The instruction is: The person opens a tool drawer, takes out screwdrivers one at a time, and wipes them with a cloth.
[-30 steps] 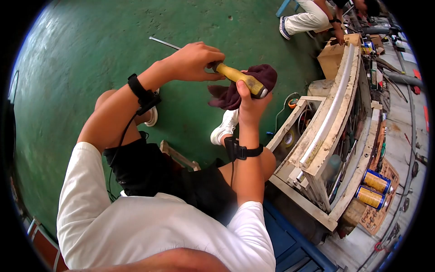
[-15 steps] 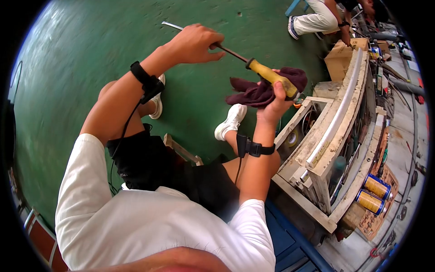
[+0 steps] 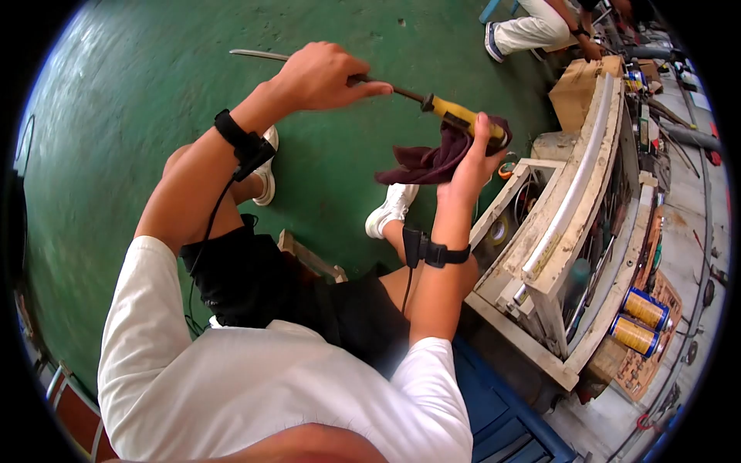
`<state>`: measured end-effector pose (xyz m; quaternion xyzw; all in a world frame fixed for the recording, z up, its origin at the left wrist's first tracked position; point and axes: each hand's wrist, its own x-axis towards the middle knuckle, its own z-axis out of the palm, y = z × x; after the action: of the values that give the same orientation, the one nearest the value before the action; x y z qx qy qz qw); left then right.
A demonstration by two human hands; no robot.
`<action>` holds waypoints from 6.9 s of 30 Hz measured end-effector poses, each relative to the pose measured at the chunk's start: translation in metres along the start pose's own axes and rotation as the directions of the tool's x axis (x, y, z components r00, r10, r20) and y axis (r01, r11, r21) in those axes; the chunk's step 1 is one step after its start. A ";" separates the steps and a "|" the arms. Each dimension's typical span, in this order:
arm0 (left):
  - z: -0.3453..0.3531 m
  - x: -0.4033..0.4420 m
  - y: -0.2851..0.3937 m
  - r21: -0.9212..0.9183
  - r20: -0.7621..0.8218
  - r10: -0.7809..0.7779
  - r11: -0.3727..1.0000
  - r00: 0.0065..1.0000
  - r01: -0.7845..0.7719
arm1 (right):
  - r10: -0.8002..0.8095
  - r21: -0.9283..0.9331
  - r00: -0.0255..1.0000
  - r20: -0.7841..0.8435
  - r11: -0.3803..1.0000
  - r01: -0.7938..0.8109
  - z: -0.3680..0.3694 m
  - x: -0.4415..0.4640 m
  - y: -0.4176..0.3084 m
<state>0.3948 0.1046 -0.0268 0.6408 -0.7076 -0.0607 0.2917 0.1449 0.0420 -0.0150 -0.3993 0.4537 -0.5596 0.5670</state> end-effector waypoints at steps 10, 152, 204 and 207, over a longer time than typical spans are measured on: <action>0.001 0.001 0.011 0.217 -0.082 -0.054 0.974 0.995 0.070 | -0.483 -0.631 0.866 0.130 0.633 0.448 -0.007 0.016 -0.005; -0.008 -0.007 0.024 0.267 -0.126 -0.267 0.918 0.955 0.292 | -0.403 -0.631 0.681 0.612 0.271 0.727 0.004 -0.017 0.008; 0.007 -0.002 0.038 0.290 -0.247 -0.034 0.951 0.968 0.108 | -0.633 -0.658 0.636 0.441 0.255 0.709 -0.009 0.013 -0.013; 0.003 -0.004 0.037 0.333 -0.273 0.004 0.939 0.962 0.091 | -0.630 -0.518 0.605 0.487 0.349 0.781 0.002 0.001 -0.013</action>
<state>0.3610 0.1134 -0.0136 0.6995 -0.6465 0.1445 0.2681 0.1437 0.0400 -0.0024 -0.7894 0.3474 -0.4922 0.1175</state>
